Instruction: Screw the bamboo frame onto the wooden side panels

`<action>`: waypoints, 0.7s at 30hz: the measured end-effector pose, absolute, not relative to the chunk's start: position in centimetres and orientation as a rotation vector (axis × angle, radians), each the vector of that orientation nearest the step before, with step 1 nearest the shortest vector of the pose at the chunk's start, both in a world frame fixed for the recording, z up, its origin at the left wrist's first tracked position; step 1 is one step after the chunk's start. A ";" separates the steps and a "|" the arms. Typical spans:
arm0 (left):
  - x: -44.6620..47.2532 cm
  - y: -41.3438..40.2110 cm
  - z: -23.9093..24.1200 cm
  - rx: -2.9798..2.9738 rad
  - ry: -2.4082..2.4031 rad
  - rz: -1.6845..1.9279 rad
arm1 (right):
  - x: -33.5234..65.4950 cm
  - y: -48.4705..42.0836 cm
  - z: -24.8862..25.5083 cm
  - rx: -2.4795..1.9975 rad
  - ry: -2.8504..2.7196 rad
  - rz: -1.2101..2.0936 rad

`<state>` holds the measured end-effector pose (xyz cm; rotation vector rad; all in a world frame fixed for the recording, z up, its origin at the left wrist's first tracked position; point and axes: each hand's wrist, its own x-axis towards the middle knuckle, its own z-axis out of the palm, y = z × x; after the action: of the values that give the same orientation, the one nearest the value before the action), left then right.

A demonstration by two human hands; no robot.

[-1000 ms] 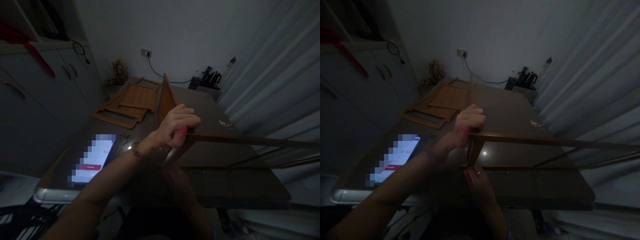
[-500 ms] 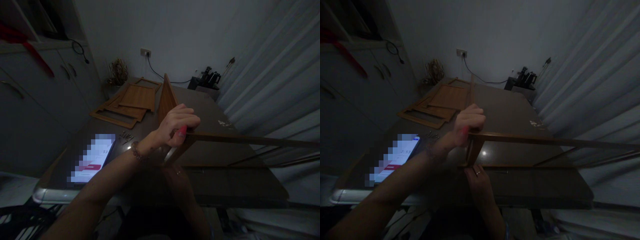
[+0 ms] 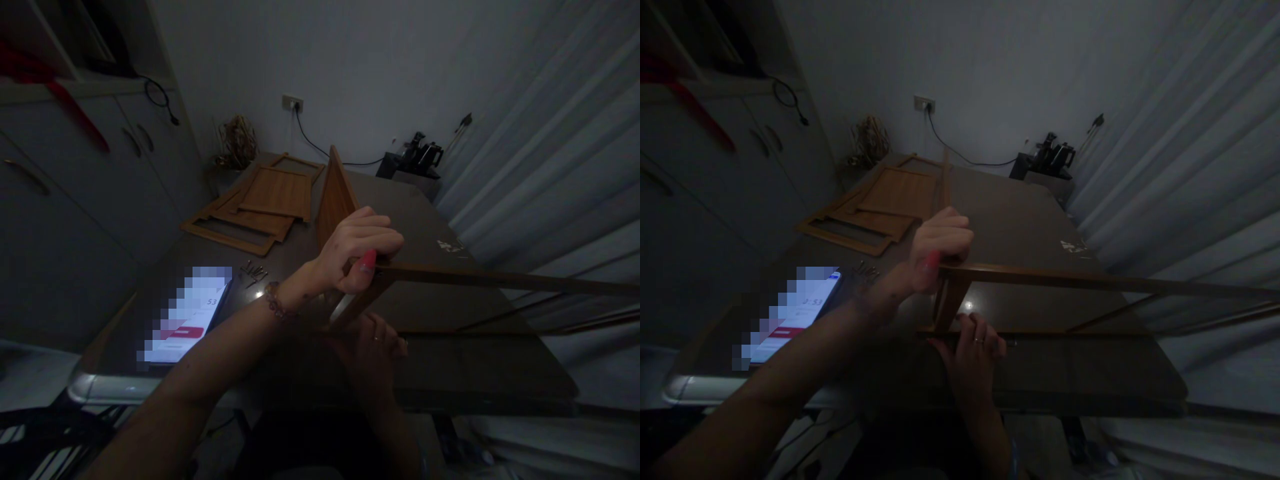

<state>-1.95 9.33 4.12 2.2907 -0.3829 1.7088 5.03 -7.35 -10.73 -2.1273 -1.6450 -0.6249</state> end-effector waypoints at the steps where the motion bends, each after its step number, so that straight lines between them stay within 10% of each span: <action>1: -2.0 9.3 4.1 2.295 -0.372 1.712 | 5.1 -7.2 -10.5 -2.131 -1.660 -0.597; 21: -1.8 9.4 4.0 2.290 -0.382 1.721 | 5.8 -6.3 -10.0 -2.168 -1.819 -0.327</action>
<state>-1.83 9.38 3.97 2.2898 -0.3821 1.7215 5.78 -6.31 -9.95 -2.1677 -1.8193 -0.3275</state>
